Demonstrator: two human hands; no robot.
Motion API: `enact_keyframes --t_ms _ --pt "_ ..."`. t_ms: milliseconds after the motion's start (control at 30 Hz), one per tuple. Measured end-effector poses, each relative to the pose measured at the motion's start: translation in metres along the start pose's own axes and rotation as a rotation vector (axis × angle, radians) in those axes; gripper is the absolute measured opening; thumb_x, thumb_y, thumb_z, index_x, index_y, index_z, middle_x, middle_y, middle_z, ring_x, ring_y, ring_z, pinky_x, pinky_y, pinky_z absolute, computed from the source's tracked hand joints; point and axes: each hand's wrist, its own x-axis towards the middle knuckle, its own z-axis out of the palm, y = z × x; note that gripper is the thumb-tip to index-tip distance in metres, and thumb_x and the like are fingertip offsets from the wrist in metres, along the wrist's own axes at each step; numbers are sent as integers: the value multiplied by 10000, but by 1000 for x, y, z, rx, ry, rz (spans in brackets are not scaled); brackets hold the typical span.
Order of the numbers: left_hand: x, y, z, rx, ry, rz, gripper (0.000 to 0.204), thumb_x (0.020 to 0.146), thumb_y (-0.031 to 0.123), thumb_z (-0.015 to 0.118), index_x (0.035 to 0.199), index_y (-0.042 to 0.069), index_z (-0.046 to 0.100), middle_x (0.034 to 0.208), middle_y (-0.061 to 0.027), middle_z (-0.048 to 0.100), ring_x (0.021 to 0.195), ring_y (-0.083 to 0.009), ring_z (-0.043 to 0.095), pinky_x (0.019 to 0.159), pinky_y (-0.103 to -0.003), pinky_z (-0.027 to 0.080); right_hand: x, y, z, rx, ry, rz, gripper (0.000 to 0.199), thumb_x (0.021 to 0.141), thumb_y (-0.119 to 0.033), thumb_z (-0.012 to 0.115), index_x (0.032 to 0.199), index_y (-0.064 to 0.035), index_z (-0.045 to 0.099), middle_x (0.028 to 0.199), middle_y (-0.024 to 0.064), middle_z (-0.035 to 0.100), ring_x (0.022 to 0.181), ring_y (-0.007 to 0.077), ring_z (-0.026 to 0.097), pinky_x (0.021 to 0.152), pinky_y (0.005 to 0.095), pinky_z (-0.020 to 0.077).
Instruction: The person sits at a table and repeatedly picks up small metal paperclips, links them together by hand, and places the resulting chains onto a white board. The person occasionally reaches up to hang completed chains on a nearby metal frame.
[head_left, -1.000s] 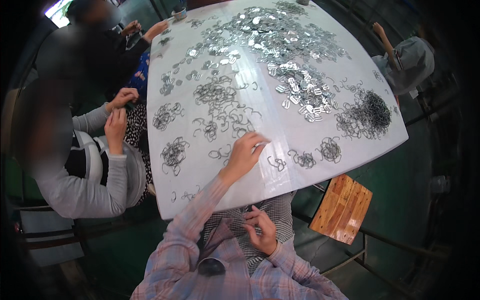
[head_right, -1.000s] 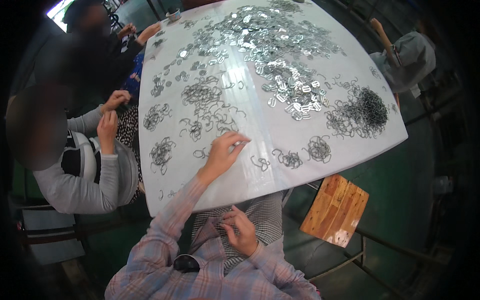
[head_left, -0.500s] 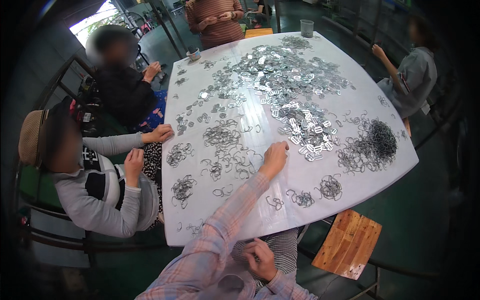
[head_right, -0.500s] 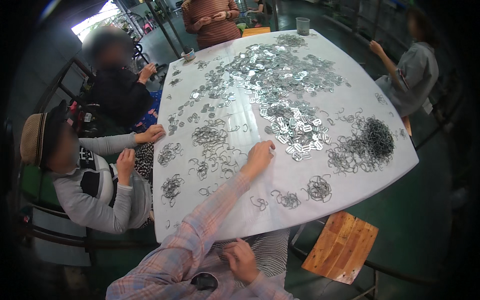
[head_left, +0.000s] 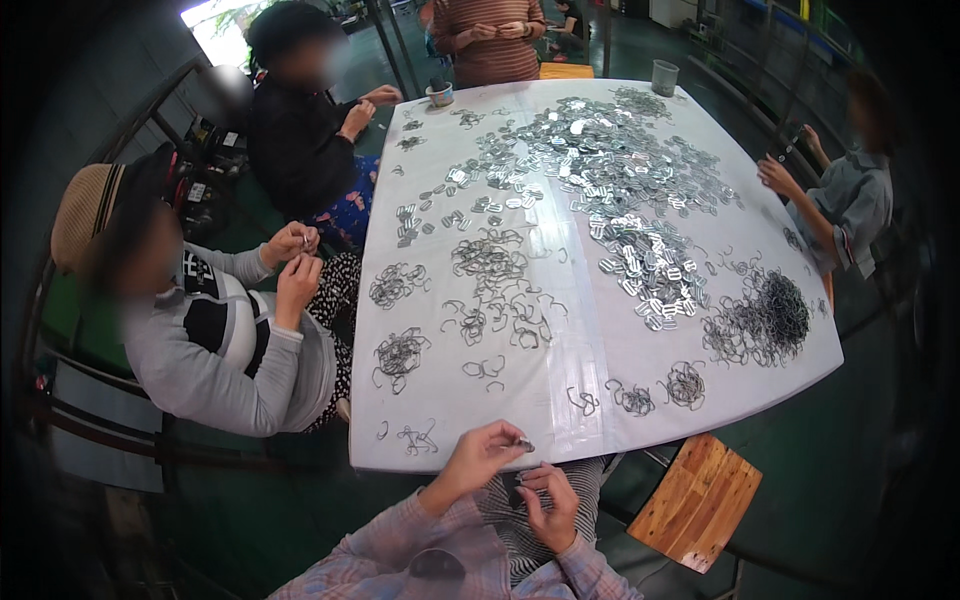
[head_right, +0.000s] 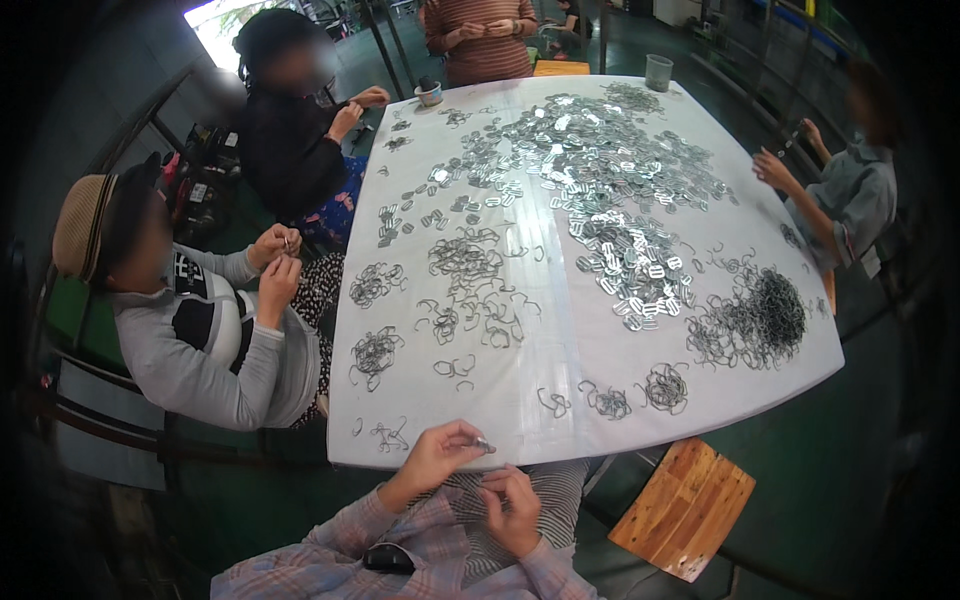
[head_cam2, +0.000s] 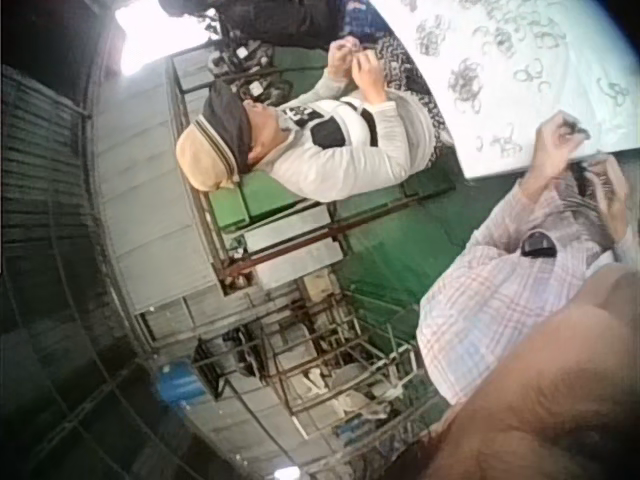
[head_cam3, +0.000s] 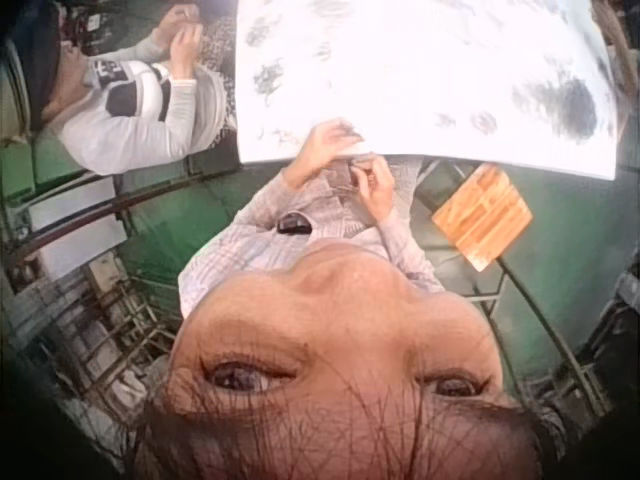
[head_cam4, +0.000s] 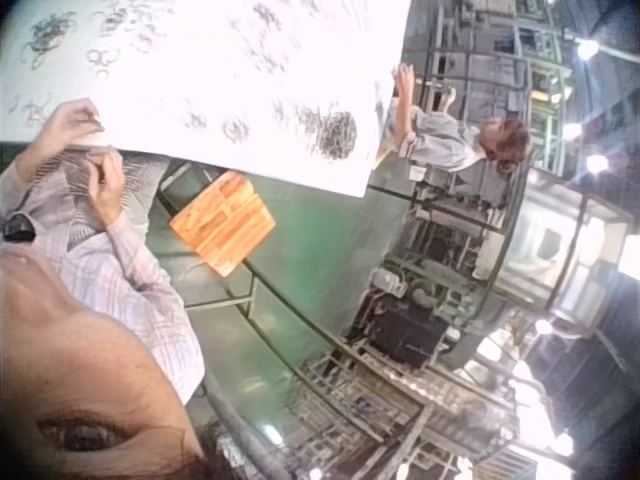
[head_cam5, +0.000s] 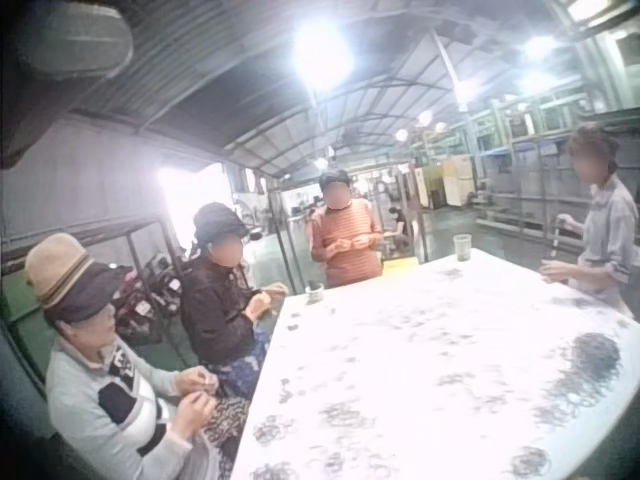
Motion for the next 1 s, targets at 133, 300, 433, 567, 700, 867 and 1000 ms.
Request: enact_keyframes --t_ms 133,300,433,567,700,867,1000 --pt "-33 1 14 130 61 85 215 887 -19 664 1098 -45 639 1025 -85 692 965 -138 658 839 -274 536 -1 -6 1 -15 30 19 155 752 57 720 840 -22 620 867 121 669 862 288 665 973 486 485" --pt "-45 7 16 231 119 115 201 864 -7 689 1063 -30 688 1014 -103 723 935 -136 679 820 -273 545 -4 -8 3 -38 18 32 159 751 65 718 836 -11 608 872 134 665 861 298 667 989 509 478" --pt "-49 7 12 263 120 140 202 861 -14 685 1062 -15 701 1026 -113 728 929 -145 690 814 -277 550 -6 -6 6 -59 21 43 157 759 69 707 840 -11 600 863 135 658 847 297 666 989 517 477" --pt "-53 12 14 286 117 226 209 851 -22 688 1060 -8 704 1008 -124 724 903 -179 701 793 -290 555 -7 -2 8 -63 25 63 147 771 70 696 845 -11 598 855 130 653 848 296 665 992 515 478" --pt "-55 15 17 360 135 309 209 832 -31 700 1039 -6 709 978 -137 718 868 -217 707 754 -297 558 -9 0 8 -70 9 72 143 775 75 688 846 -11 599 866 129 655 861 290 666 999 511 478" --pt "-60 11 18 364 167 364 190 813 -54 706 996 -8 720 949 -133 715 837 -219 709 725 -295 558 -8 0 6 -57 -21 56 155 763 83 691 851 -10 604 881 135 658 874 291 668 999 502 481" --pt "-60 10 19 347 168 353 195 801 -68 709 984 -3 729 941 -124 715 836 -209 707 719 -291 557 -10 2 5 -66 -25 47 159 754 84 695 849 -5 603 885 140 657 889 294 670 995 493 487"
